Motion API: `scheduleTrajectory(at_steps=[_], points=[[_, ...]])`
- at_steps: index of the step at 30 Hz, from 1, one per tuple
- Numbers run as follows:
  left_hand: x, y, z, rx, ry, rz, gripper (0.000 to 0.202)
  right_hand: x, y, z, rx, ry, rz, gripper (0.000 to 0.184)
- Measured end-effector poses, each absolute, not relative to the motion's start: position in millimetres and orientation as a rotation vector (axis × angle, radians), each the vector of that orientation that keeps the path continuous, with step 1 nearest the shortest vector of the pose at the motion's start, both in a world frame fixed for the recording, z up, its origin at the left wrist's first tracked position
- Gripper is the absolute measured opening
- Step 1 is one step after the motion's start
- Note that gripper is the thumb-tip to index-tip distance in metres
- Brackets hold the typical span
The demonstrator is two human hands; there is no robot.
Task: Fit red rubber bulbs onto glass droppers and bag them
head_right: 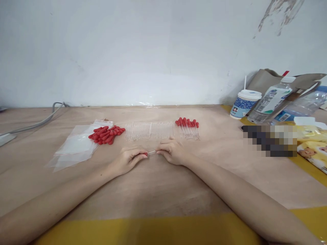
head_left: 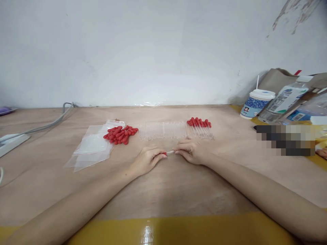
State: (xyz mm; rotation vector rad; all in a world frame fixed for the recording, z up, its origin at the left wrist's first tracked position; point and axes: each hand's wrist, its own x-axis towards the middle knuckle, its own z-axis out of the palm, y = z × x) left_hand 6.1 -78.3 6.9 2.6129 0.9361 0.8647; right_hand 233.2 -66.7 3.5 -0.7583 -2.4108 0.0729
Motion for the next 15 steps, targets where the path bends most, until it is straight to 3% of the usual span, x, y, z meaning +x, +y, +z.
scheduleTrajectory(at_steps=[5,15], points=[[7.9,-78.4,7.9,2.587,1.048,0.881,0.017,230.3,-76.0,0.9,-0.776,-2.341,-0.284,0.022],[3.5,-79.1,7.6,2.397,1.075,0.941,0.018,231.8,-77.8,1.9,-0.780,-2.256,0.112,0.016]])
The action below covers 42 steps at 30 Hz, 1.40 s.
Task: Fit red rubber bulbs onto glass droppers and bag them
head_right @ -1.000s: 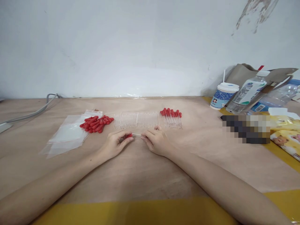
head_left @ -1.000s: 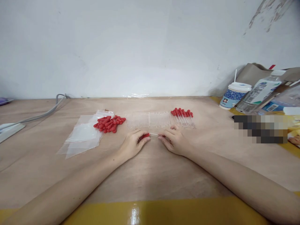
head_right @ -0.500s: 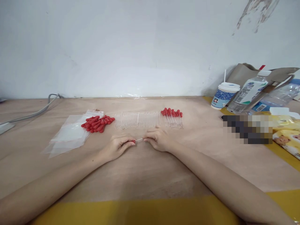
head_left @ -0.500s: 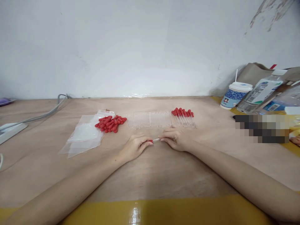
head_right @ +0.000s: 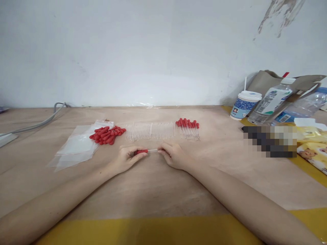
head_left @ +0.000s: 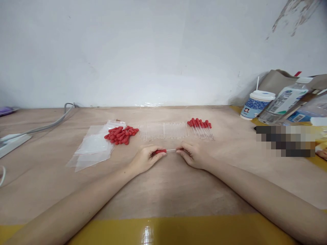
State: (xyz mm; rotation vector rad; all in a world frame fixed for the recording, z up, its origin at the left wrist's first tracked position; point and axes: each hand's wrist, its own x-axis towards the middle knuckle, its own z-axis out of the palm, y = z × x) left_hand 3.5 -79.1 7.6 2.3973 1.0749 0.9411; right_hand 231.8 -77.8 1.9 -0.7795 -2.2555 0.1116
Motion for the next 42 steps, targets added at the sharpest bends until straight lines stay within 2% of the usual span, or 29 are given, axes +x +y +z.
scheduleTrajectory(at_steps=[11,25,31,34,37,39,42], points=[[4.0,-80.3,5.4,2.398,1.022,0.927,0.016,221.5,-80.8,-3.7,-0.739,-2.269,0.085,0.021],[3.7,-79.6,3.9,2.394,1.020,0.943,0.016,215.8,-83.3,9.3,-1.011,-2.386,0.174,0.027],[4.3,-77.1,7.0,2.480,1.094,0.917,0.023,225.8,-78.5,33.4,-1.015,-2.568,0.020,0.020],[2.3,-74.8,7.9,2.498,1.153,0.924,0.034,247.4,-63.4,45.8,-1.175,-2.443,0.117,0.015],[1.3,-73.5,7.9,2.516,1.186,0.879,0.028,281.0,-39.9,50.3,-1.514,-2.027,0.152,0.019],[1.7,-73.2,7.6,2.523,1.192,0.840,0.025,304.0,-25.8,46.7,-1.793,-1.714,0.040,0.025],[2.5,-72.8,7.2,2.520,1.188,0.810,0.022,328.0,-13.0,33.1,-1.998,-1.577,-0.061,0.027]])
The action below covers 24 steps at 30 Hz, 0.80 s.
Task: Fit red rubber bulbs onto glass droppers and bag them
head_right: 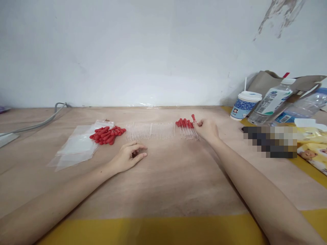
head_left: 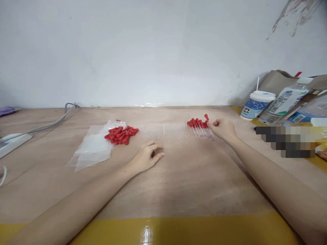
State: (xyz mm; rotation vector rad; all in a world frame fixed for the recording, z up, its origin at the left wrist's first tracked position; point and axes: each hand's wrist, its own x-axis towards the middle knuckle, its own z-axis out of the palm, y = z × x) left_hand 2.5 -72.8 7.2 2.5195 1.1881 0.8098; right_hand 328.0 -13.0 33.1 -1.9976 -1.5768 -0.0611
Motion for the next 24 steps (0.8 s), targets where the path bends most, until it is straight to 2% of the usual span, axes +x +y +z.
scheduleTrajectory(at_steps=[8,16,24], points=[[2.1,-71.8,7.0,2.521,1.147,0.800,0.020,331.7,-6.0,8.8,-2.158,-1.597,-0.037,0.029],[2.4,-72.2,6.9,2.518,1.136,0.815,0.019,319.8,-13.3,15.6,-2.066,-1.597,-0.090,0.031],[2.2,-71.7,5.8,2.518,1.127,0.827,0.018,260.3,-14.2,29.1,-1.998,-1.891,-0.095,0.030]])
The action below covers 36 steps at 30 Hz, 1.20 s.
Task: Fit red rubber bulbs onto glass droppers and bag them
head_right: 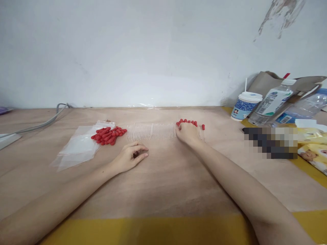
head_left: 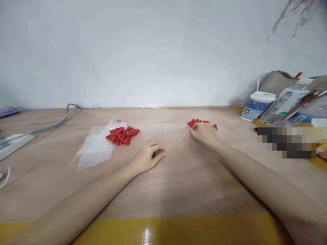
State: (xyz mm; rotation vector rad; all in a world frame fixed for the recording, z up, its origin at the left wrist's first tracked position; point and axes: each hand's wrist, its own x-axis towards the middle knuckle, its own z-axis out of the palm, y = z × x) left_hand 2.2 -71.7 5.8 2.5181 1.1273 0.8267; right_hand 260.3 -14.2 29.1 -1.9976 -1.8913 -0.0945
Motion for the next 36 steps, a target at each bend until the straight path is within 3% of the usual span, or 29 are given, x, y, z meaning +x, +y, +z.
scheduleTrajectory(at_steps=[9,14,18,24,28,36], points=[[2.1,-71.3,6.0,2.517,1.126,0.811,0.019,238.0,25.5,19.9,-2.217,-1.850,-0.014,0.016],[1.7,-71.9,4.4,2.517,1.114,0.812,0.019,236.5,12.0,22.1,-2.180,-1.871,-0.070,0.021],[2.5,-73.0,4.7,2.537,1.136,0.840,0.017,242.4,-17.6,21.7,-1.885,-1.989,-0.264,0.022],[-20.8,-48.4,29.6,2.797,1.664,0.965,0.018,257.8,-61.2,2.5,-1.238,-2.244,-0.075,0.016],[-50.7,-21.9,39.9,2.794,2.060,0.780,0.023,259.9,-71.5,-8.3,-1.126,-2.184,-0.067,0.020],[-65.6,-9.5,32.5,2.776,2.133,0.462,0.032,259.6,-67.8,-11.2,-1.030,-2.171,-0.040,0.028]])
